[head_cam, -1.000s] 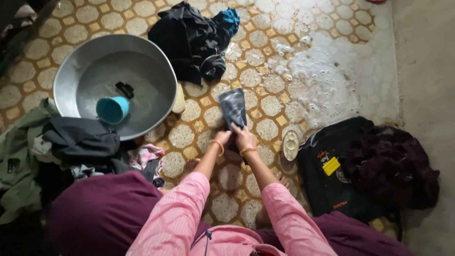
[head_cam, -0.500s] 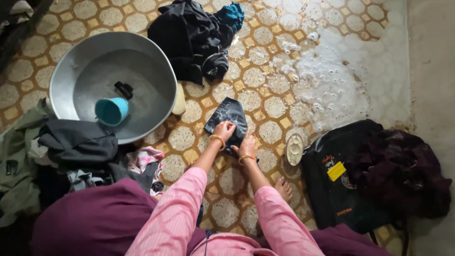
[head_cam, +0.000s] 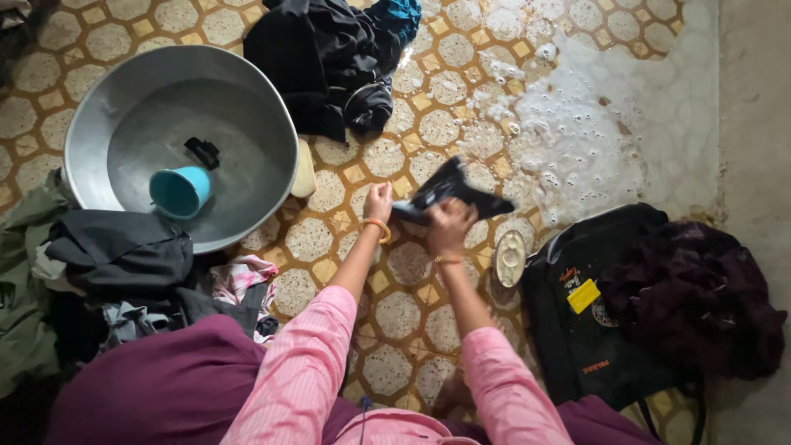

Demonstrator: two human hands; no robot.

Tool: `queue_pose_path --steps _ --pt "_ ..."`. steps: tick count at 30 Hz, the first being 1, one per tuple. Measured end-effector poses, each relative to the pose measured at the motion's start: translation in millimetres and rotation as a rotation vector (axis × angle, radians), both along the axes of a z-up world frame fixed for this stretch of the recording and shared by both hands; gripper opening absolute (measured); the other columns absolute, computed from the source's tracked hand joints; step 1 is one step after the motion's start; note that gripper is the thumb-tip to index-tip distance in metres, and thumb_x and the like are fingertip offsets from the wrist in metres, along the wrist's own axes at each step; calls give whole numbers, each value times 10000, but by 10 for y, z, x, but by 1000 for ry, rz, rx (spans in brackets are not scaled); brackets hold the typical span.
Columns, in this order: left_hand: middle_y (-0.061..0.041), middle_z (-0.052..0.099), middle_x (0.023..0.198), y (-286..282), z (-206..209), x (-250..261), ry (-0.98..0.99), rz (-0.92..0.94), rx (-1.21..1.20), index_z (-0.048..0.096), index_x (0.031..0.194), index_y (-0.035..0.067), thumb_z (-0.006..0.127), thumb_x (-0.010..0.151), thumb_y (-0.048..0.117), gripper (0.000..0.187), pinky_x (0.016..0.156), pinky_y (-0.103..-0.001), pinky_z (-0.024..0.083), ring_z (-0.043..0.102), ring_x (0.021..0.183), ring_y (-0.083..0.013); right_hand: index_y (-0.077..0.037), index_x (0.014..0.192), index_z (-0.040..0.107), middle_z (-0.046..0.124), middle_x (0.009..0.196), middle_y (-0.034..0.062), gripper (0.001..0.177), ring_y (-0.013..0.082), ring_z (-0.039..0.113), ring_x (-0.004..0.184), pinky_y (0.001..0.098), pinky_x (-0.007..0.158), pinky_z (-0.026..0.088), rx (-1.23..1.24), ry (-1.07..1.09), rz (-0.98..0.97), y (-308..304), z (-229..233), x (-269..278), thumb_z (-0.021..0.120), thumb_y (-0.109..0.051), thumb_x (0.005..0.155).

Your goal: The person sits on a tiled floor and hand-washes clothes using a yellow bar of soap and water from a metal basin. They scrub a dark garment and then a pink and white patterned cloth, repeatedly rubbing and rinsing them on the floor.

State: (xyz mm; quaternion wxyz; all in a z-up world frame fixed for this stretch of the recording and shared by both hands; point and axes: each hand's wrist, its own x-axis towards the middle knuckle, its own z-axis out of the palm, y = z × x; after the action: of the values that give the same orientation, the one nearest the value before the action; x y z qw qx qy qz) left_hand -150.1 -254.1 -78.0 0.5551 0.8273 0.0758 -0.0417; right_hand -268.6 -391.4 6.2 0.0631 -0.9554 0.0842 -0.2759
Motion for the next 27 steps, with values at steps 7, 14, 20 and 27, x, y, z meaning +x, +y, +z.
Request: queue_pose_path --steps 7,14,20,27 --pt "-251 653 1294 8 -164 -365 190 -22 202 722 1202 116 689 912 616 580 1030 -457 528 646 1175 -395 -174 981 827 816 1088 76 287 232 768 1048 436 988 606 1092 534 140 -96 -757 -307 553 -216 906" --pt "-143 283 1624 -176 316 -358 126 -411 602 429 1490 280 640 873 619 735 1156 -696 190 156 1519 -435 -367 1518 474 320 1611 127 697 418 144 1457 767 1088 119 674 874 -509 -478 -220 324 316 -688 919" --pt "-188 199 1667 180 282 -1291 -406 -749 559 304 1562 165 739 788 486 944 1158 -758 144 140 1557 -409 -97 1448 536 538 1470 120 625 311 451 1405 621 1196 189 654 307 -153 211 -753 -700 475 -541 1012" --pt "-111 624 1310 100 -241 -1195 -654 -835 822 566 1308 136 723 938 558 583 1051 -485 469 587 1258 -268 -170 1045 677 715 1018 72 278 276 642 1023 522 978 405 151 343 -50 110 -1021 -694 449 -319 994"
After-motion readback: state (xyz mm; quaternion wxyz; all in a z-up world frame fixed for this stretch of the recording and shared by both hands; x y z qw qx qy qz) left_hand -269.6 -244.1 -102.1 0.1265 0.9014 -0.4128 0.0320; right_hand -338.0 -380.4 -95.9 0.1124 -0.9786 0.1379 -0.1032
